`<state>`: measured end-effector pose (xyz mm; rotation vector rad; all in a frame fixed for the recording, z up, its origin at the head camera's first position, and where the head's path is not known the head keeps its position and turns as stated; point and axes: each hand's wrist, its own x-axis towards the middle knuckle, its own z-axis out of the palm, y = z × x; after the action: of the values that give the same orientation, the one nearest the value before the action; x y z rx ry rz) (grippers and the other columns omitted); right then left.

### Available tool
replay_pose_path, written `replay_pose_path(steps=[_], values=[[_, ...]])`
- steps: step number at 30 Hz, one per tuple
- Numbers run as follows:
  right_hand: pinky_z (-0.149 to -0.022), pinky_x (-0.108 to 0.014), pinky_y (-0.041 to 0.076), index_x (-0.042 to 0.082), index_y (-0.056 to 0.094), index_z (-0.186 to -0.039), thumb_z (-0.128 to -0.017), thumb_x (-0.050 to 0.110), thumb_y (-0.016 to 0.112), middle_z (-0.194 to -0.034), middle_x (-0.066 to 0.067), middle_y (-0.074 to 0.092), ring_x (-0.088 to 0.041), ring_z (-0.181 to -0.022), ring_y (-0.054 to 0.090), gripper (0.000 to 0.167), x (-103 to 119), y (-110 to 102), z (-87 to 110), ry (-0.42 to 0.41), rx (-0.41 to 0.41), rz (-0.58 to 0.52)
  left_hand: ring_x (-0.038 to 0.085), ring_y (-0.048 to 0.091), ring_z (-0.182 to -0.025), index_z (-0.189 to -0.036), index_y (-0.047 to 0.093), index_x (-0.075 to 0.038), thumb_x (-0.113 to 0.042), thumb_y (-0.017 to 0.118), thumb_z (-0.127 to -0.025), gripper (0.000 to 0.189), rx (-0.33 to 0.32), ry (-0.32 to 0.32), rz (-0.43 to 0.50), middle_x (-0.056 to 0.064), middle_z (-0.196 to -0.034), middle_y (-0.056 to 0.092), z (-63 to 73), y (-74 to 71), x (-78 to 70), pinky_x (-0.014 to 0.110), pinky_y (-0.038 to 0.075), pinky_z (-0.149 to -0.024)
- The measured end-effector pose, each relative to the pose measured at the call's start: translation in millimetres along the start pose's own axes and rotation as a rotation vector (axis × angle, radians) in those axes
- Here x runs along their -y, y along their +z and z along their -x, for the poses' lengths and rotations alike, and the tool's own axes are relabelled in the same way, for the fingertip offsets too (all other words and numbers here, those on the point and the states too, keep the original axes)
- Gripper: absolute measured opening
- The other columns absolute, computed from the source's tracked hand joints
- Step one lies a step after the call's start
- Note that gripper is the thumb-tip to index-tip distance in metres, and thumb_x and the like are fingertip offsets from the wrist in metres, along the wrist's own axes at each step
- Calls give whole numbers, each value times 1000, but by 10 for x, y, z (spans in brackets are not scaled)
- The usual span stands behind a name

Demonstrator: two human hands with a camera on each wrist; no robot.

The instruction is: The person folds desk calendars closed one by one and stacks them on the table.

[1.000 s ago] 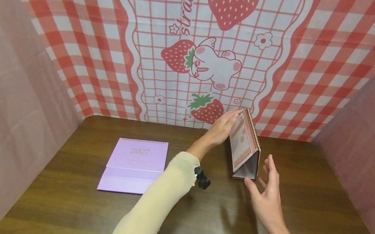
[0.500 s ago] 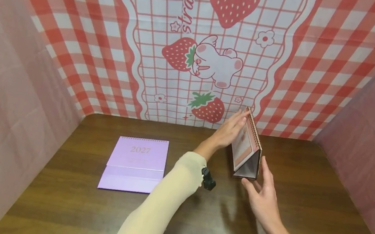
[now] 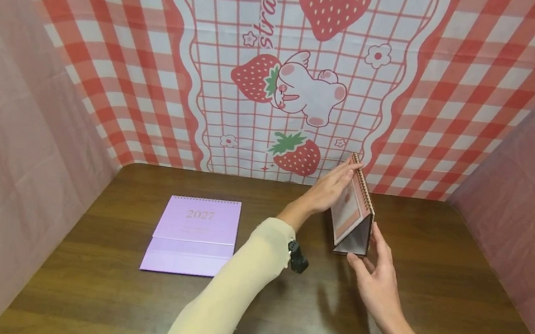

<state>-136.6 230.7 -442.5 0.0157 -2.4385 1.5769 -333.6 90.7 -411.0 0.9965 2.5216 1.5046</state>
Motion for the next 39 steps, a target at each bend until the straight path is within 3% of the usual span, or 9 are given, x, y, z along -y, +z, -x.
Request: replay_pose_path(steps=[3,6,14,17,21,24,27,33,39], values=[[-130,-40,48,8,16,-181,-110,2,65,-176,-33,33,-51,-166,33,87,8,-10,-8,24,-7,3,28,22,-179,-175,43,-24,-45,21,-124,59,-1,-8,-7,5,-192,19,-4,5,-18,57,23,-146],[-131,-70,39,8,16,-181,-110,2,65,-176,-33,33,-51,-166,33,86,16,-15,-14,36,-13,-3,28,23,-179,-174,43,-23,-46,20,-124,60,2,-11,-11,6,-192,20,-10,4,-33,55,24,-146],[-131,-76,37,10,17,-181,-110,3,65,-177,-32,30,-51,-166,34,86,28,-31,-29,37,-22,-1,29,21,-179,-174,43,-20,-46,18,-124,62,9,-7,5,8,-191,21,-20,-10,-40,54,22,-146],[-131,-71,40,11,18,-182,-110,4,66,-178,-30,30,-49,-164,37,87,23,-32,-29,29,-34,12,29,21,-179,-174,43,-20,-47,18,-123,62,10,-12,3,8,-191,21,-22,-9,-36,54,22,-146],[-122,-23,53,9,26,-180,-109,1,66,-174,-30,36,-46,-160,42,82,23,-12,11,-7,-59,3,28,22,-179,-174,43,-22,-47,18,-123,62,7,-15,-5,7,-192,20,-19,-4,-34,54,23,-146],[-105,4,42,7,33,-177,-108,-2,66,-169,-29,41,-44,-157,46,77,28,16,27,-33,-76,-17,28,22,-179,-174,43,-23,-46,19,-123,61,5,-15,-9,7,-192,20,-8,-6,-41,56,24,-146],[-102,4,44,6,37,-175,-107,-2,66,-167,-28,44,-34,-152,49,74,32,33,19,-43,-89,-18,28,23,-179,-174,43,-24,-46,19,-123,60,5,-14,-15,6,-192,19,-6,-11,-43,57,24,-145],[-97,3,48,5,40,-173,-106,-3,66,-164,-27,46,3,-135,49,72,34,28,-7,-36,-101,-13,27,24,-178,-174,43,-24,-47,18,-123,61,8,-21,-23,6,-192,19,-9,-10,-38,56,25,-145],[-94,2,49,4,43,-170,-106,-4,66,-162,-26,49,12,-127,48,69,46,13,-35,-19,-121,-12,29,23,-178,-174,42,-23,-47,18,-124,61,15,-21,-20,7,-192,18,-16,-17,-39,56,24,-146]])
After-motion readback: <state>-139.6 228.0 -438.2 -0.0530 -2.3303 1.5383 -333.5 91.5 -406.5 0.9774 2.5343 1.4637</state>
